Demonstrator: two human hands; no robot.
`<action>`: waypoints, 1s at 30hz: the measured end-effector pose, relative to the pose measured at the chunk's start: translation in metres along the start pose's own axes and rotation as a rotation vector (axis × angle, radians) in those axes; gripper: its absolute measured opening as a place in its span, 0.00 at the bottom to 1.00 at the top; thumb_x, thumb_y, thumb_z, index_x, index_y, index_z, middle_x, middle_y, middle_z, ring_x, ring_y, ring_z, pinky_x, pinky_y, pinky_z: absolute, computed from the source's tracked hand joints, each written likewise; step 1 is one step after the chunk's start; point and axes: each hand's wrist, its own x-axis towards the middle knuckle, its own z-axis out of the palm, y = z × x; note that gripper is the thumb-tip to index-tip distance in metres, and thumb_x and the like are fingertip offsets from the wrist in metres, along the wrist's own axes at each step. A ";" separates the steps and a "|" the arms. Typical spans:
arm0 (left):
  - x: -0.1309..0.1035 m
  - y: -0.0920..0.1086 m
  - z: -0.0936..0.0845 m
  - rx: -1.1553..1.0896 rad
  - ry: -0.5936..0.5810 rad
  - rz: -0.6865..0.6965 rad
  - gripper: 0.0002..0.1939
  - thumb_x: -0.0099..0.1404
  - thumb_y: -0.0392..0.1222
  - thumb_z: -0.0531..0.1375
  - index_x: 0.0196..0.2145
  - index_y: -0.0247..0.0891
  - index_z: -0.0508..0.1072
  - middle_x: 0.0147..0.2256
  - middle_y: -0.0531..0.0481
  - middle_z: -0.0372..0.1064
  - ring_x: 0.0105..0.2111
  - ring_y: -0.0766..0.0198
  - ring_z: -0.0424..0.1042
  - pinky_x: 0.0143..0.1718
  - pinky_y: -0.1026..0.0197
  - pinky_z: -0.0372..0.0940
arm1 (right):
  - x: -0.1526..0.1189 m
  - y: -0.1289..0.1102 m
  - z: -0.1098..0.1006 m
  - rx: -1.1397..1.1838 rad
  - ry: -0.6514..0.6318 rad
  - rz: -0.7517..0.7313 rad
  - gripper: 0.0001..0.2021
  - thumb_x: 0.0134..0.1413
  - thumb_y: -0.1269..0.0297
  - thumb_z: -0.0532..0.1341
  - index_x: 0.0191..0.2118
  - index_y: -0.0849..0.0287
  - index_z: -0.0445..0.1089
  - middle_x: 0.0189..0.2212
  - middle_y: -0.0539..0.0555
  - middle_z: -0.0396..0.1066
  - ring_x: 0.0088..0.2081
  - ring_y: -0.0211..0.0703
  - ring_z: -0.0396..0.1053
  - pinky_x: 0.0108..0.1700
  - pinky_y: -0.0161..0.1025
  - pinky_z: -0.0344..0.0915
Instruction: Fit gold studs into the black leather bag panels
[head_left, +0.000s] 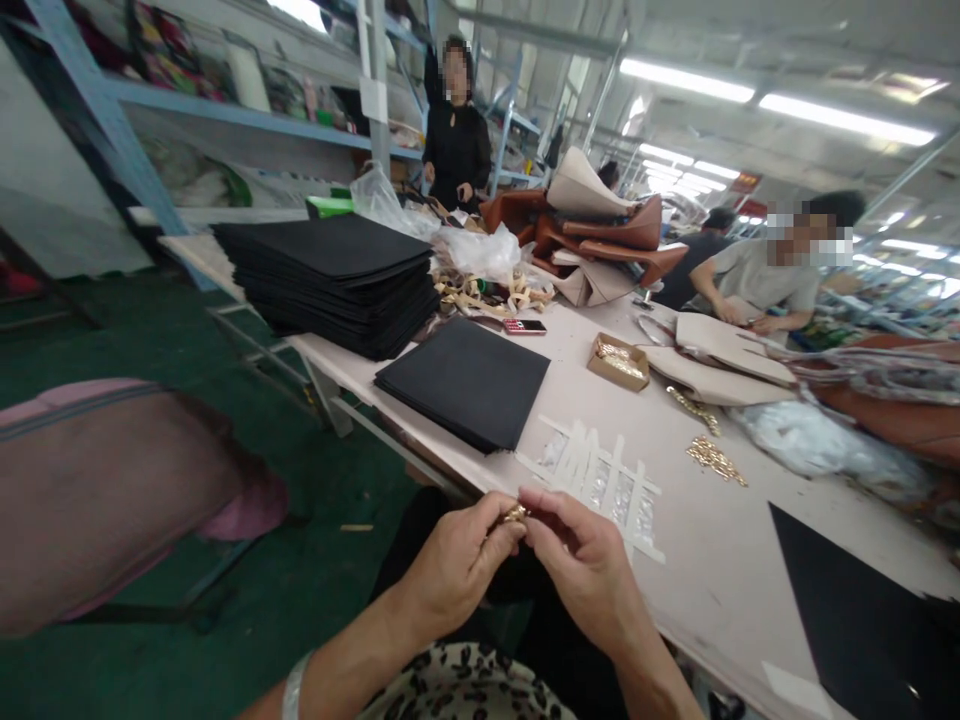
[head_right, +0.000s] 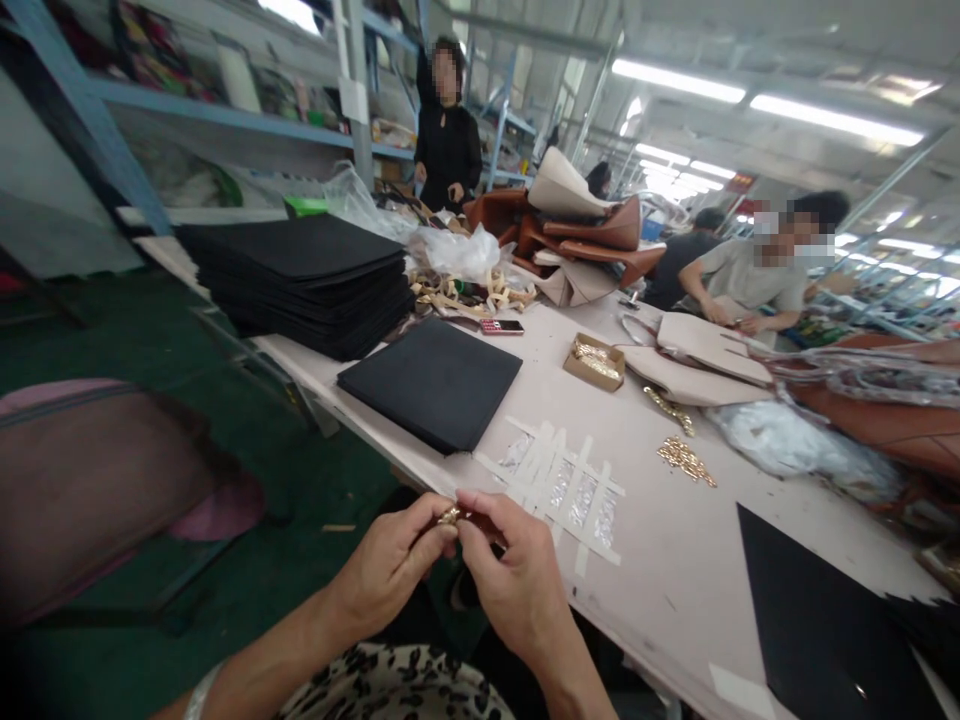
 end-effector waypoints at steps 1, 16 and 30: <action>0.000 0.000 -0.001 0.066 -0.010 0.011 0.12 0.74 0.49 0.49 0.40 0.40 0.67 0.31 0.54 0.69 0.29 0.66 0.69 0.33 0.64 0.60 | 0.000 0.000 -0.002 -0.022 -0.011 -0.026 0.12 0.62 0.64 0.60 0.49 0.54 0.75 0.42 0.54 0.78 0.42 0.44 0.75 0.46 0.39 0.71; 0.006 0.001 -0.004 0.199 -0.113 -0.080 0.13 0.75 0.47 0.48 0.42 0.40 0.69 0.36 0.51 0.73 0.37 0.62 0.73 0.38 0.64 0.61 | 0.015 0.011 -0.014 -0.109 -0.112 -0.138 0.11 0.61 0.69 0.60 0.44 0.48 0.79 0.39 0.49 0.80 0.38 0.41 0.77 0.40 0.35 0.73; 0.015 -0.012 -0.022 0.168 -0.057 -0.086 0.15 0.73 0.47 0.49 0.42 0.41 0.74 0.38 0.44 0.76 0.39 0.53 0.76 0.40 0.58 0.64 | 0.055 0.011 0.011 -0.183 -0.129 -0.177 0.12 0.47 0.74 0.60 0.35 0.51 0.77 0.30 0.50 0.78 0.32 0.44 0.76 0.36 0.35 0.73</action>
